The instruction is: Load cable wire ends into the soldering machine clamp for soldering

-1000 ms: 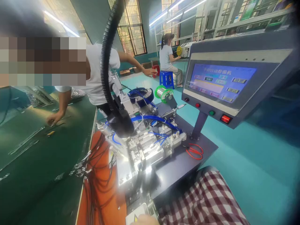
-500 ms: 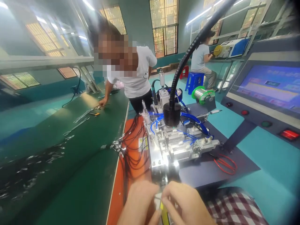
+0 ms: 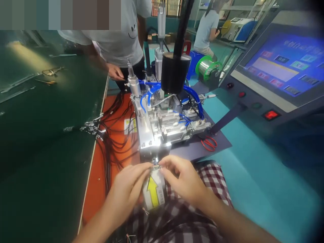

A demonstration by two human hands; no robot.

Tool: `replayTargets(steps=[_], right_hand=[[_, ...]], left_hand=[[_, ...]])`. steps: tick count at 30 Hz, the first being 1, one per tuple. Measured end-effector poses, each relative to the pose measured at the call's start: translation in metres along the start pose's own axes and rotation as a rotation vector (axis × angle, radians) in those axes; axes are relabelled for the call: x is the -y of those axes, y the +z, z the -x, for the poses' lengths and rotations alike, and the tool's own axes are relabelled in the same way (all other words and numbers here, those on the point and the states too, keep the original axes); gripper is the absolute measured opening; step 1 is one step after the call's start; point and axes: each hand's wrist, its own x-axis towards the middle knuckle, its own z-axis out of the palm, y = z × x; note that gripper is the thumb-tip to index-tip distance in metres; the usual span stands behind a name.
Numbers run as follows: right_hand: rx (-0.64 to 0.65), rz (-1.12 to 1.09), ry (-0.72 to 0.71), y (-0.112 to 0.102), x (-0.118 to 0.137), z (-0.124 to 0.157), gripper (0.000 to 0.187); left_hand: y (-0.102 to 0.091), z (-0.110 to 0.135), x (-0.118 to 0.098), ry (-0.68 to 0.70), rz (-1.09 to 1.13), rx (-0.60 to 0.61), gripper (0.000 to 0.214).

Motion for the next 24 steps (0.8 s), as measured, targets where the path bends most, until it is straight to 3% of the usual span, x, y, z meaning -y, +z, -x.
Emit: replayTargets(steps=[7,13,18,24], right_hand=[[0.032,-0.089,0.003,0.007,0.001,-0.002,0.010],[0.079,-0.156,0.055,0.012,0.000,-0.006,0.013],[0.053,-0.185,0.071,0.012,0.000,-0.005,0.015],[-0.022,-0.116,-0.005,0.019,-0.001,-0.006,0.004]], left_hand=[[0.002,0.005,-0.005,-0.053,0.059,0.050,0.019],[0.003,0.006,-0.007,-0.291,0.249,0.163,0.022],[0.003,0.005,-0.010,-0.409,0.371,0.069,0.021],[0.003,0.000,-0.011,-0.395,0.372,-0.021,0.017]])
